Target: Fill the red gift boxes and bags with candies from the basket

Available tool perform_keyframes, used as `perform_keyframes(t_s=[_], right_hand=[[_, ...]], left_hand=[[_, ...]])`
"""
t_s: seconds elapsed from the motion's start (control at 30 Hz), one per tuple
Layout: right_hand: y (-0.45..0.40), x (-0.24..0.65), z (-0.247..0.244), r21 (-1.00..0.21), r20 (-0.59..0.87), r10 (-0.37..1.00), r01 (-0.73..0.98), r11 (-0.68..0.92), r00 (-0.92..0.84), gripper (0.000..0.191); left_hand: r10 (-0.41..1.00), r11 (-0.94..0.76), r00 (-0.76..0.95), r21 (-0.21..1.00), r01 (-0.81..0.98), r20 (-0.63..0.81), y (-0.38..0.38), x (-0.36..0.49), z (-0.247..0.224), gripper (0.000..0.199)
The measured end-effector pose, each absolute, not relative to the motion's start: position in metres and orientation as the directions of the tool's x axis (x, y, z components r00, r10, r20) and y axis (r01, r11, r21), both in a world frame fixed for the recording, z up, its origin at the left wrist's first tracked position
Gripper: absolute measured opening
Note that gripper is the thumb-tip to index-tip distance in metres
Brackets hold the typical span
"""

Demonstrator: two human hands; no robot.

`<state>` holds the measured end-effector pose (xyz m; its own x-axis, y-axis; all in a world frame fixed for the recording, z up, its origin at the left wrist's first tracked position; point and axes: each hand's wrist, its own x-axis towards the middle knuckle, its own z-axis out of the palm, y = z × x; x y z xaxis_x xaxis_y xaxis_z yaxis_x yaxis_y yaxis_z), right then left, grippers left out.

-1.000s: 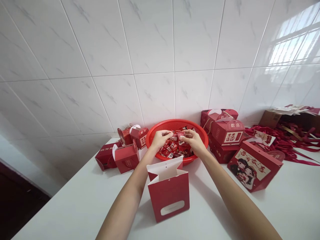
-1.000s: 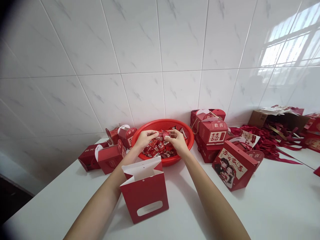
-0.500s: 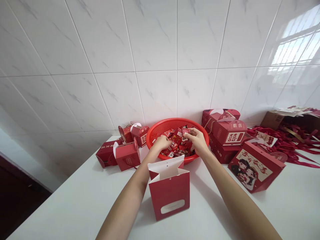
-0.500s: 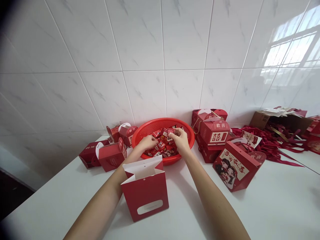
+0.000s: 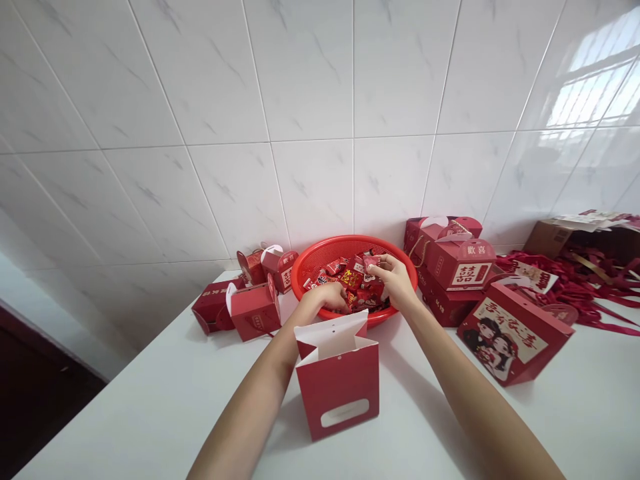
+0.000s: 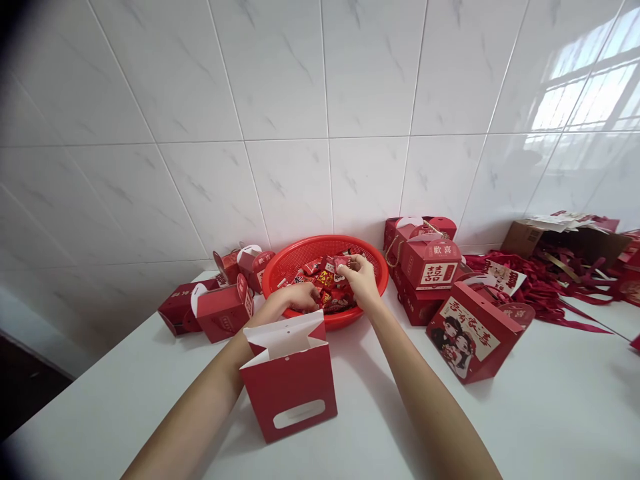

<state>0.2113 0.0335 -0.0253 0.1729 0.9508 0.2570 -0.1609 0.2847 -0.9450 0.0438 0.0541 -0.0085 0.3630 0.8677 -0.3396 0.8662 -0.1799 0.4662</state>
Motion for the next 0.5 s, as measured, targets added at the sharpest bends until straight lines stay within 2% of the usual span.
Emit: perform_keyframes(t_s=[0.13,0.23,0.5], right_hand=[[0.034,0.212,-0.026,-0.945,0.260,0.949,-0.154,0.287,0.177,0.031],[0.033,0.212,-0.027,-0.946,0.260,0.948,-0.149,0.288,0.182,0.032],[0.031,0.211,-0.025,-0.946,0.250,0.951,-0.163,0.280,0.183,0.029]], left_hand=[[0.824,-0.210,0.426,0.497,0.842,-0.373,0.050,0.043,-0.002,0.009],[0.787,-0.211,0.465,0.531,0.821,-0.406,0.045,0.044,0.004,0.016],[0.899,-0.162,0.310,0.423,0.891,-0.308,0.044,0.044,-0.004,0.014]])
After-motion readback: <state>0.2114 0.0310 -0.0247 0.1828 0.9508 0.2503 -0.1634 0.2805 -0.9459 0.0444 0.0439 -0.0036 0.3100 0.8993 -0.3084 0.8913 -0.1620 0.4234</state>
